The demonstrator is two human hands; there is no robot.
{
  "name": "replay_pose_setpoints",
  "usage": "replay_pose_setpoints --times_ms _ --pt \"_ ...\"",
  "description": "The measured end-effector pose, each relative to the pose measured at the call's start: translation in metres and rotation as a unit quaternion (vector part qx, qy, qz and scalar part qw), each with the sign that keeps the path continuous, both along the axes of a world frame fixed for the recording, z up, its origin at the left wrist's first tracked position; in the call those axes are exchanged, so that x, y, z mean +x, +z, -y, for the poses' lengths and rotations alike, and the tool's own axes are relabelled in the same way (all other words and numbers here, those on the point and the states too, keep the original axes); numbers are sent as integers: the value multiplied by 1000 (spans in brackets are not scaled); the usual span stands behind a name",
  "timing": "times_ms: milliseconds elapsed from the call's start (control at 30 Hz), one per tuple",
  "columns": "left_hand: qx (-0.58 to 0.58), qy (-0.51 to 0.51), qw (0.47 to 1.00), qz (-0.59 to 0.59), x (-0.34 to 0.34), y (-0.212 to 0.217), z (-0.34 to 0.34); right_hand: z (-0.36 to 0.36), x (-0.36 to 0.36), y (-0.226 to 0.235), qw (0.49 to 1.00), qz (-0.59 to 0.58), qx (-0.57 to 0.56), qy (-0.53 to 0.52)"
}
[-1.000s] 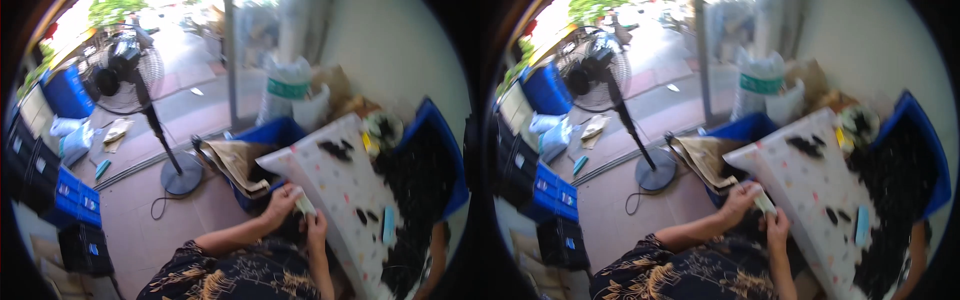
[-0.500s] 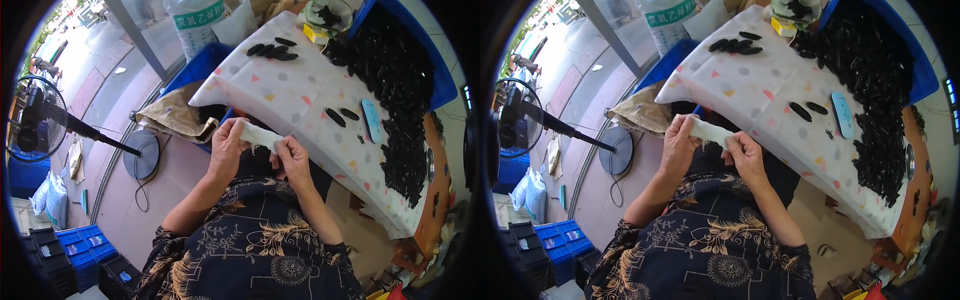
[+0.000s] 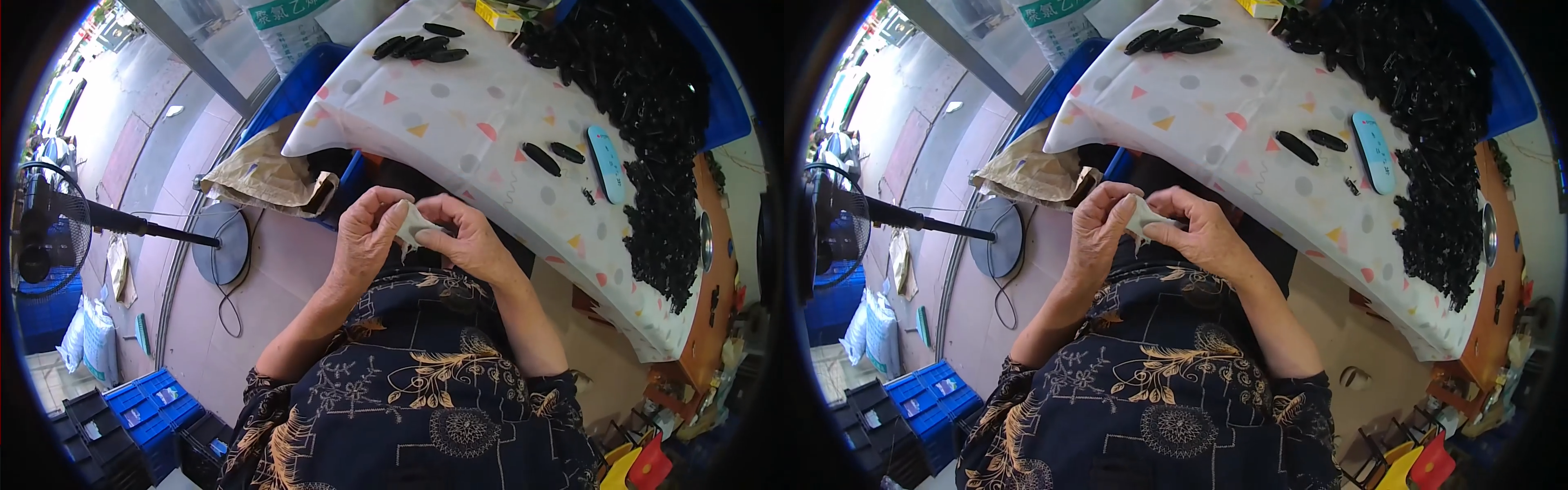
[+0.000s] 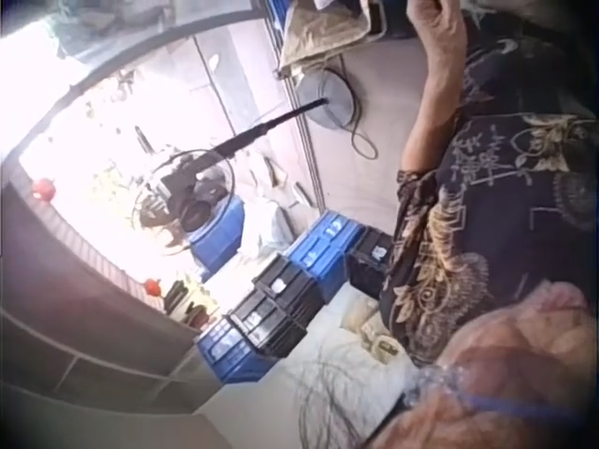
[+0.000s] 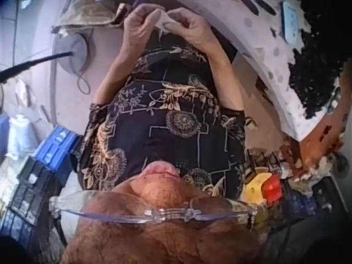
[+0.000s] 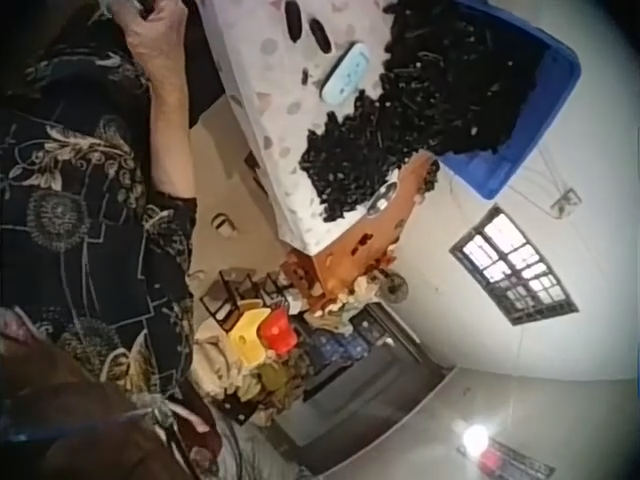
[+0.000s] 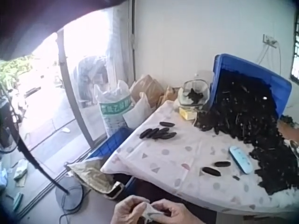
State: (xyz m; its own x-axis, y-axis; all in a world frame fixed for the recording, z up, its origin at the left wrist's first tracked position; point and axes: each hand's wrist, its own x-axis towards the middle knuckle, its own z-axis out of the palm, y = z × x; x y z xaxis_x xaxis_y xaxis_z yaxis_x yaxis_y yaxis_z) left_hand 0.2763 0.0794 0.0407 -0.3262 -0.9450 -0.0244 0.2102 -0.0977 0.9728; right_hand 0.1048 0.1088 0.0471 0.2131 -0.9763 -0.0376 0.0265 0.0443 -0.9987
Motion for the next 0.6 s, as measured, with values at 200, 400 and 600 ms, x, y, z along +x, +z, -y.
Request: replay_pose_setpoints --times_ms 200,400,600 --pt "43 -3 999 -17 5 1 3 -13 3 -4 997 42 59 -38" --pt "220 24 945 -240 14 -16 16 -15 8 -2 986 112 55 -109" --pt "218 -146 936 -236 -18 -25 -16 -15 9 2 976 133 17 -171"
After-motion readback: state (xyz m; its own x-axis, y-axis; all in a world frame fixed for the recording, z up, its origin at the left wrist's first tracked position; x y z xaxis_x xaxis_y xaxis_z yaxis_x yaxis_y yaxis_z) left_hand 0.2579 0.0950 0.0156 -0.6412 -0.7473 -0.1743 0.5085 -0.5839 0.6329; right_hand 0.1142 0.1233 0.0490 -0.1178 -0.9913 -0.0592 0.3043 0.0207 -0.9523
